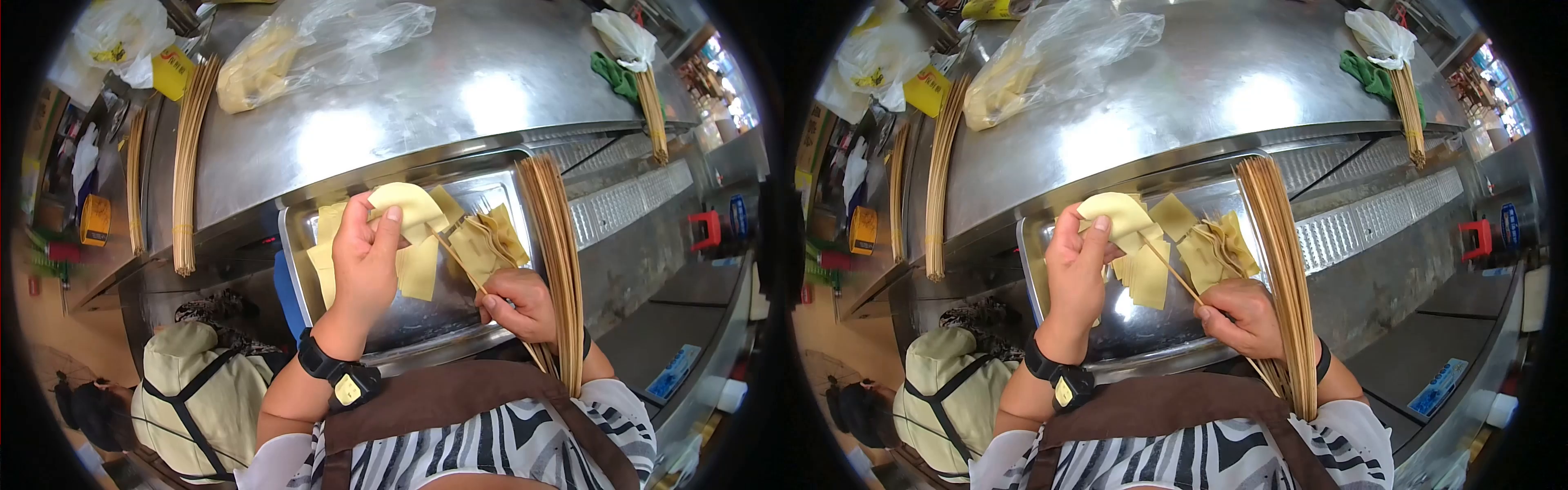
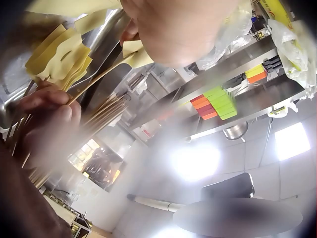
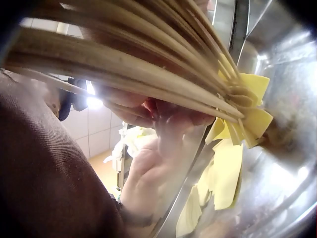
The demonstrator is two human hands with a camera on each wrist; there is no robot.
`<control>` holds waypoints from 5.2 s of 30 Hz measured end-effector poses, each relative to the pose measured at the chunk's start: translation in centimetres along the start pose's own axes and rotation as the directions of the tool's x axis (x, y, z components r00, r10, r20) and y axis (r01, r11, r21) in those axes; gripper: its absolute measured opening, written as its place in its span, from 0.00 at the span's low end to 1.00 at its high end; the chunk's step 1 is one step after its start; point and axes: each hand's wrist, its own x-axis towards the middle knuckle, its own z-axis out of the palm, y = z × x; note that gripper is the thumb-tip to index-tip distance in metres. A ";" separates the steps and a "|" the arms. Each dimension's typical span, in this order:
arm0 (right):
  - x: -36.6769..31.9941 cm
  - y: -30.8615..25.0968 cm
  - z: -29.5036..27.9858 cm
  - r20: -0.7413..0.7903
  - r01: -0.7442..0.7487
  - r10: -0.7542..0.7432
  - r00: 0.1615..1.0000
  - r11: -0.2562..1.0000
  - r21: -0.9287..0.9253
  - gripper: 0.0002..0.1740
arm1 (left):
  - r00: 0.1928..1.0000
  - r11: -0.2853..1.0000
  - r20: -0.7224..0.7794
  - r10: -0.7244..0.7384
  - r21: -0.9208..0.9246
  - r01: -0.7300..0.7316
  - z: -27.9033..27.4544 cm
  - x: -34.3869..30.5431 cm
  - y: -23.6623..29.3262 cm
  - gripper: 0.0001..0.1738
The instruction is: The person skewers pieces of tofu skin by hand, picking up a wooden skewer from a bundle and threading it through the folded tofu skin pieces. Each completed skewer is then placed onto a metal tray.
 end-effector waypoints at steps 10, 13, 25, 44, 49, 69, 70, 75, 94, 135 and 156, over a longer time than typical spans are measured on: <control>-0.1 0.5 -0.1 -0.016 0.036 -0.037 0.999 0.999 -0.014 0.08 | 0.995 0.986 -0.067 -0.075 -0.151 0.064 1.6 -0.3 -1.1 0.21; -0.1 0.5 -0.2 -0.012 0.020 -0.020 1.000 1.000 -0.012 0.09 | 0.991 0.982 -0.058 -0.124 -0.153 0.114 1.5 -0.1 -1.2 0.25; 0.0 0.1 -0.3 -0.012 -0.006 0.006 1.000 1.000 0.007 0.09 | 0.943 0.933 0.021 -0.332 -0.144 0.331 1.4 -1.2 -1.7 0.18; -0.2 0.3 -0.2 -0.030 -0.011 0.011 0.999 1.000 0.018 0.09 | 0.954 0.888 0.031 -0.298 -0.357 0.289 1.1 0.1 -2.4 0.17; 0.0 0.3 -0.1 -0.035 -0.002 0.002 0.999 1.000 0.005 0.09 | 0.974 0.912 0.032 -0.226 -0.346 0.223 0.7 0.3 -2.8 0.09; -0.1 0.6 -0.6 -0.016 -0.012 0.011 1.000 0.999 -0.052 0.09 | 0.903 0.896 0.253 -0.347 -0.194 0.399 2.8 -2.4 -2.2 0.25; -0.1 0.6 -0.5 -0.016 -0.010 0.010 1.000 0.999 -0.052 0.09 | 0.904 0.897 0.253 -0.346 -0.194 0.398 2.7 -2.4 -2.3 0.25; -0.4 0.5 0.1 -0.151 -0.047 0.055 0.987 0.997 0.055 0.08 | 0.884 0.900 0.268 -0.382 -0.111 0.422 2.5 -2.3 -2.7 0.25; 0.6 -0.2 -0.8 -0.110 0.394 -0.397 0.911 0.918 -0.052 0.06 | 0.846 0.872 0.283 -0.452 -0.058 0.486 3.1 -0.7 -5.8 0.20; -1.0 1.1 -0.5 -0.097 -0.060 0.102 0.990 0.930 0.362 0.16 | 0.838 0.977 0.511 -0.191 0.018 0.212 0.9 1.0 -0.2 0.05; -0.6 0.2 -1.4 0.026 -0.090 0.089 0.996 0.995 0.035 0.12 | 0.441 0.271 0.891 -0.109 0.453 -0.849 -4.5 3.2 -1.5 0.10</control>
